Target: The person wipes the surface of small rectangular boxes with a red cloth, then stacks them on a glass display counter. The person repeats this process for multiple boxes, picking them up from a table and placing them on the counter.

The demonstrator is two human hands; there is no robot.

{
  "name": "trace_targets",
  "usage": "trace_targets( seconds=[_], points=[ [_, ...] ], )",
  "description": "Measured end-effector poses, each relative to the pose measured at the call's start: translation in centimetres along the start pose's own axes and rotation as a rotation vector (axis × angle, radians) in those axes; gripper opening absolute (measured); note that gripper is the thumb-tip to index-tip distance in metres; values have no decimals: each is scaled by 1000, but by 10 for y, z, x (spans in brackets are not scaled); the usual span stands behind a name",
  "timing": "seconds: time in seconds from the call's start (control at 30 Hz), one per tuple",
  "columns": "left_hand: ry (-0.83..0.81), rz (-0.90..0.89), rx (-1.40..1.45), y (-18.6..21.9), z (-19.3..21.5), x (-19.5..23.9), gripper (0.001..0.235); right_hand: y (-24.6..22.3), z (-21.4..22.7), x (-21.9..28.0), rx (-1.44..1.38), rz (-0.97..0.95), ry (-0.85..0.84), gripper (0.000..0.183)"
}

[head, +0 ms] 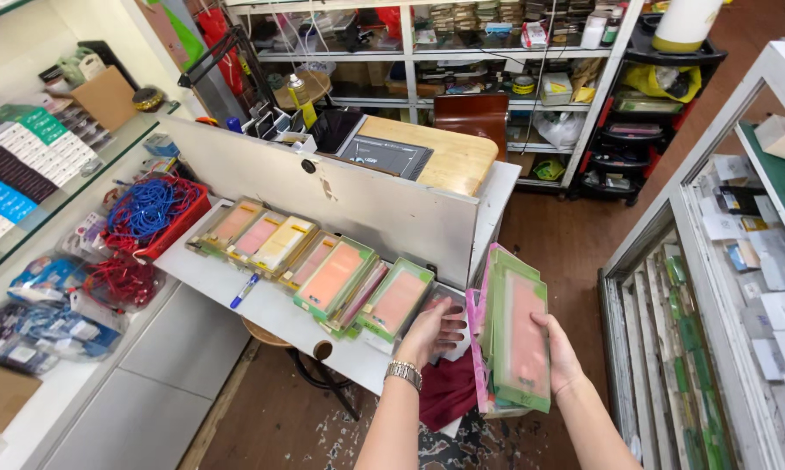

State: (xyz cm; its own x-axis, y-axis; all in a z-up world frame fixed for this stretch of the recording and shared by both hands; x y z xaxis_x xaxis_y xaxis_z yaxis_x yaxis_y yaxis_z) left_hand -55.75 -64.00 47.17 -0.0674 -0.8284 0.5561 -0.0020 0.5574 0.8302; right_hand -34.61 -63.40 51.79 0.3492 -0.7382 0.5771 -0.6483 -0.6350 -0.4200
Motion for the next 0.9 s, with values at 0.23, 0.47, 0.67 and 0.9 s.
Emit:
trace_targets(
  seconds=[0.23, 0.47, 0.67, 0.9],
  points=[
    [164, -85, -71, -39, 70, 3, 42, 43, 26, -9, -39, 181, 229, 54],
    [340, -280, -646, -55, 45, 14, 30, 51, 82, 14, -109, 270, 411, 54],
    [402, -338, -791, -51, 14, -5, 32, 41, 106, -1, 2, 314, 428, 58],
    [573, -255, -536, -40, 59, -16, 44, 86, 88, -79, -61, 198, 395, 59]
  ],
)
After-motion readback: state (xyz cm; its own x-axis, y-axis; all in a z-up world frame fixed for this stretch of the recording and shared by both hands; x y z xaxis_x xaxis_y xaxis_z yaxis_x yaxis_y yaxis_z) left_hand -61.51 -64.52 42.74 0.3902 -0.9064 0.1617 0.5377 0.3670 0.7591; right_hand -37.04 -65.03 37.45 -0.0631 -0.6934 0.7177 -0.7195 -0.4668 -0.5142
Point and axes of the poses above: each hand's wrist, its own x-axis away from the middle knuckle, its own z-axis out of the back of the hand, y = z × x, the point moved 9 cm from there along -x, towards the middle knuckle, and after that the axes turned 15 degrees about -x, right-handed, at the moved point
